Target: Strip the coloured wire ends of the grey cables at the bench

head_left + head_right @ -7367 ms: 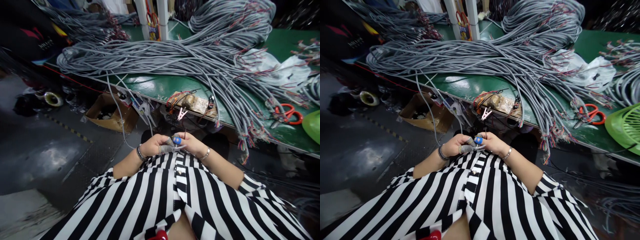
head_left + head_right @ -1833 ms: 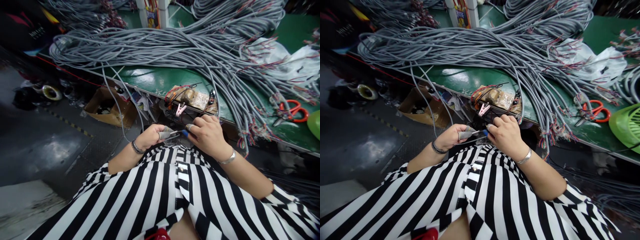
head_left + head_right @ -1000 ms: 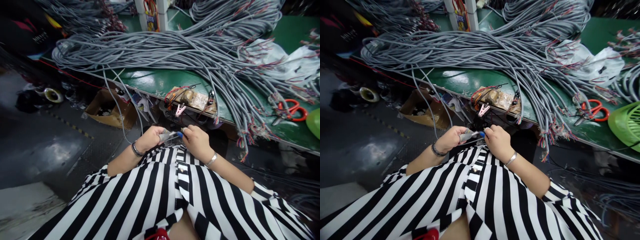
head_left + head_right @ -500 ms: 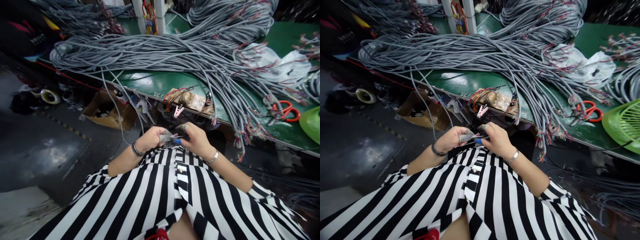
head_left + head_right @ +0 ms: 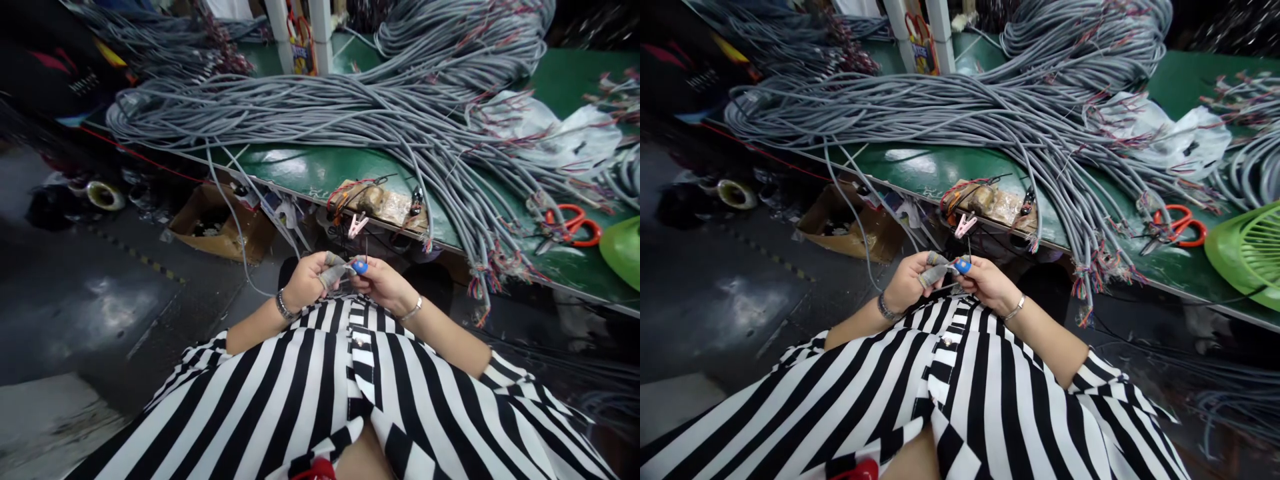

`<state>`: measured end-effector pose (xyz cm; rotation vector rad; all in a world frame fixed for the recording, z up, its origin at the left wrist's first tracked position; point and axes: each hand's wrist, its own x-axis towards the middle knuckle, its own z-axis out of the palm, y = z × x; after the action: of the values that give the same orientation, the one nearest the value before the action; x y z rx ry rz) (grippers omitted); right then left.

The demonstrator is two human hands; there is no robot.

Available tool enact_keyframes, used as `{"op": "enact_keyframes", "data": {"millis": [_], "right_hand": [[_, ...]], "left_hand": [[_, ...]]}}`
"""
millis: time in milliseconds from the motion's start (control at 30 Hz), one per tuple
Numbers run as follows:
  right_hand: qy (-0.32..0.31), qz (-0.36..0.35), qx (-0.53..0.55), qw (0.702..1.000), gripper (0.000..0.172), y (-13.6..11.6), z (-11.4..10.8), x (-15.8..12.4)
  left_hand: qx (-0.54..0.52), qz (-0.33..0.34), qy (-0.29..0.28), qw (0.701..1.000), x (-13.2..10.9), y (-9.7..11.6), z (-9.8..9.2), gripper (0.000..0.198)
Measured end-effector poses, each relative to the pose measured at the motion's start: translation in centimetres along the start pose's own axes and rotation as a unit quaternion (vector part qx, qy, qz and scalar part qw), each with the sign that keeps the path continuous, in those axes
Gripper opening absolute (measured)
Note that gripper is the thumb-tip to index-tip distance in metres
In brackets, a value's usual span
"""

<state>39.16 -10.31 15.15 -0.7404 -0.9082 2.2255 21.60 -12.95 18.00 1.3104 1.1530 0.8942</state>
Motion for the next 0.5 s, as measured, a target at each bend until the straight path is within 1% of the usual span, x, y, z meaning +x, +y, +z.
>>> {"op": "enact_keyframes", "data": {"millis": [67, 100, 133, 167, 200, 267, 300, 333, 367, 400, 433, 500], "right_hand": [[0.042, -0.024, -0.014, 0.999, 0.038, 0.6, 0.5, 0.0], [0.067, -0.050, -0.049, 0.995, 0.036, 0.7, 0.7, -0.1], [0.093, -0.088, -0.108, 0.986, 0.034, 0.7, 0.8, -0.2], [0.121, -0.135, -0.187, 0.965, 0.031, 0.5, 0.8, -0.5], [0.145, -0.185, -0.279, 0.931, 0.027, 0.3, 0.7, -0.7], [0.169, -0.259, -0.453, 0.836, 0.021, -0.4, 0.2, -1.1], [0.174, -0.278, -0.513, 0.793, 0.019, -0.7, -0.1, -1.2], [0.177, -0.285, -0.548, 0.767, 0.019, -1.1, -0.4, -1.2], [0.173, -0.278, -0.556, 0.764, 0.018, -1.4, -0.8, -1.2], [0.166, -0.261, -0.538, 0.784, 0.019, -1.6, -1.1, -1.0], [0.155, -0.233, -0.499, 0.820, 0.021, -1.8, -1.4, -0.9], [0.125, -0.159, -0.381, 0.902, 0.027, -1.7, -1.8, -0.5]], "left_hand": [[0.000, 0.002, 0.061, 0.998, 0.3, -0.6, 0.6, 0.030], [0.015, 0.007, 0.080, 0.997, 0.5, -0.8, 0.7, 0.027], [0.043, 0.017, 0.088, 0.995, 0.6, -1.1, 0.8, 0.024], [0.086, 0.032, 0.087, 0.992, 0.8, -1.2, 0.7, 0.021], [0.143, 0.052, 0.076, 0.985, 0.9, -1.3, 0.5, 0.018], [0.266, 0.100, 0.022, 0.958, 1.0, -1.1, 0.0, 0.013], [0.312, 0.120, -0.014, 0.942, 1.0, -1.0, -0.3, 0.011], [0.335, 0.136, -0.050, 0.931, 1.0, -0.8, -0.6, 0.010], [0.335, 0.146, -0.082, 0.927, 0.9, -0.6, -0.9, 0.010], [0.313, 0.148, -0.105, 0.932, 0.8, -0.4, -1.1, 0.012], [0.272, 0.142, -0.117, 0.945, 0.8, -0.3, -1.3, 0.017], [0.156, 0.105, -0.113, 0.976, 0.6, -0.2, -1.3, 0.031]]}}
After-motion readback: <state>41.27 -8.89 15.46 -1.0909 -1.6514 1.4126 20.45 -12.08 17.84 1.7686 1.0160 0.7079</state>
